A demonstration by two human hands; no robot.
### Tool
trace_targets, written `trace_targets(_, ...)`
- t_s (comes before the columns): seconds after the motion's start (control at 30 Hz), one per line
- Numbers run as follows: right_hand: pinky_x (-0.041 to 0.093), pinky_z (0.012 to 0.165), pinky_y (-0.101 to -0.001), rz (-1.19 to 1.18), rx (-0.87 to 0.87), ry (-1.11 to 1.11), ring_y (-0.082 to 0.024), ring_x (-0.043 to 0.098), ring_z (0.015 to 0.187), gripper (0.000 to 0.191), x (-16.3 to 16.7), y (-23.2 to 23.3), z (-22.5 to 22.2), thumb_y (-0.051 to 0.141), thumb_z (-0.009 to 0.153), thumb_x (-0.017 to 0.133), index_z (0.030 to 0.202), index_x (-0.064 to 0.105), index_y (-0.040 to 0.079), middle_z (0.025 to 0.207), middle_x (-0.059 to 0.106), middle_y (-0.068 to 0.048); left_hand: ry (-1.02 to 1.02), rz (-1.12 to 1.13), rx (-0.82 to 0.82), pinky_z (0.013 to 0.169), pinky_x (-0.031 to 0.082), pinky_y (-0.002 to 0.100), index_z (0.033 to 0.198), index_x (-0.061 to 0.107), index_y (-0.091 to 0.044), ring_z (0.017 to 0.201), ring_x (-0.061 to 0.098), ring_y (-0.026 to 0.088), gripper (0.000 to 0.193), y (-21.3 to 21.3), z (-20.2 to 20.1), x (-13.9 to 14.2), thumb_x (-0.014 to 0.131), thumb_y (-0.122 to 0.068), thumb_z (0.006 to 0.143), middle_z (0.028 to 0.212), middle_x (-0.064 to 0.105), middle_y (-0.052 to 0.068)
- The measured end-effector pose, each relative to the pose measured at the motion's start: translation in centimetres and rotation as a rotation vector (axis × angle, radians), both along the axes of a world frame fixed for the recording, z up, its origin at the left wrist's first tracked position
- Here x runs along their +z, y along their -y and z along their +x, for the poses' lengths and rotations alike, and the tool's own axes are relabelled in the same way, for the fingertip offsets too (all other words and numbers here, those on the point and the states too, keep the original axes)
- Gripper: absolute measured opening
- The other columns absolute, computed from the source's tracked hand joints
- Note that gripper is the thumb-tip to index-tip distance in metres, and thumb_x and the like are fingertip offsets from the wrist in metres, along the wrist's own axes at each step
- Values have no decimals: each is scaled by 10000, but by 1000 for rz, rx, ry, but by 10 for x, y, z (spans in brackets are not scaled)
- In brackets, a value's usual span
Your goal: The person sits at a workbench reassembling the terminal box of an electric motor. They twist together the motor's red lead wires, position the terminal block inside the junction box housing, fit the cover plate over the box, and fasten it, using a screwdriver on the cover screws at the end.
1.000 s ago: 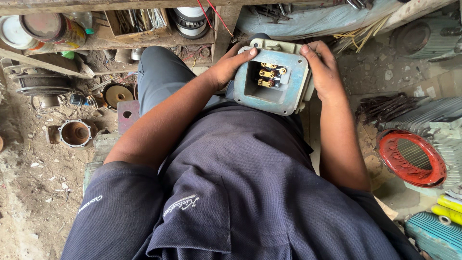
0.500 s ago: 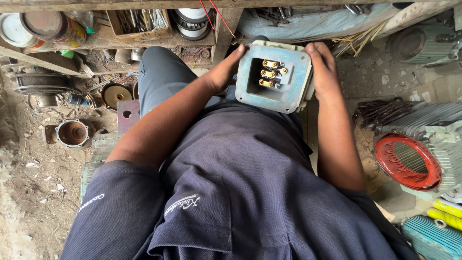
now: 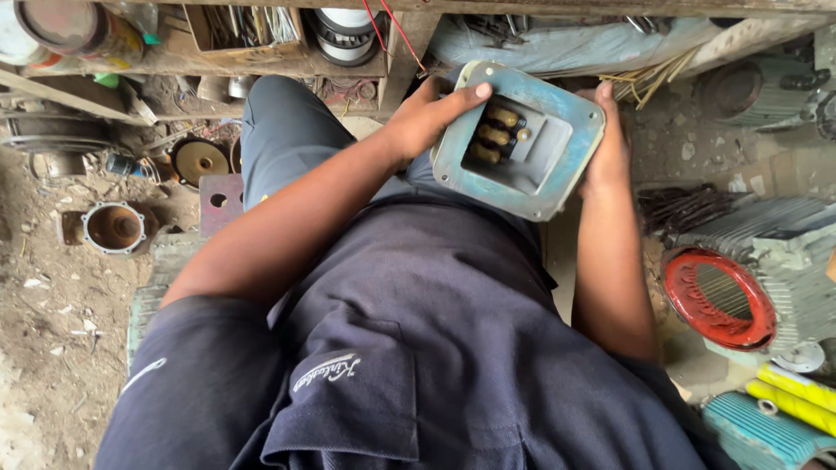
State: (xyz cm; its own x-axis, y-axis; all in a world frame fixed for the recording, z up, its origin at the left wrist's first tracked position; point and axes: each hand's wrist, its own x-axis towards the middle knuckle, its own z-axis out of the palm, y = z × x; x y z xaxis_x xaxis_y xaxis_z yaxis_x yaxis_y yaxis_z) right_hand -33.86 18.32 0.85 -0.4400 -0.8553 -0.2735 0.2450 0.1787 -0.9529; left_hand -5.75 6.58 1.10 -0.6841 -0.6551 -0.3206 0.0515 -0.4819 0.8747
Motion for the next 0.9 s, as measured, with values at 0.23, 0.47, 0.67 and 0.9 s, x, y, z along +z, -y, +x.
trace_targets(0.23,518,918,-334,43,140,123,-176,639,989,450,-31,-19,22,511,1095,543,1088,644,72,1029,680,-58,34,-51,28,966,591,383,1418,414,135,1162,695,287,1058,-22,37,1,761,-635,781,1296,654,261)
trace_targets(0.47,511,964,-329,69,193,157,-168,636,1036,475,-44,-16,29,522,1092,489,1119,662,80,1097,699,-60,191,38,0,940,614,397,1358,490,159,1131,731,307,1095,-25,46,-27,665,-750,773,1250,692,281)
trace_targets(0.67,483,1058,-331,112,206,180,-188,644,1142,557,-50,-8,36,536,1054,482,1238,688,52,1229,715,-85,157,187,-104,873,623,397,1365,582,108,1086,753,324,1123,-22,43,-35,567,-818,731,1241,730,268)
trace_targets(0.9,485,1050,-335,182,148,170,-193,647,1153,562,-65,-10,31,552,1027,500,1236,688,65,1234,717,-83,44,265,-216,1056,520,471,1500,487,-51,1286,647,317,1073,-17,45,-45,497,-836,769,1424,634,195)
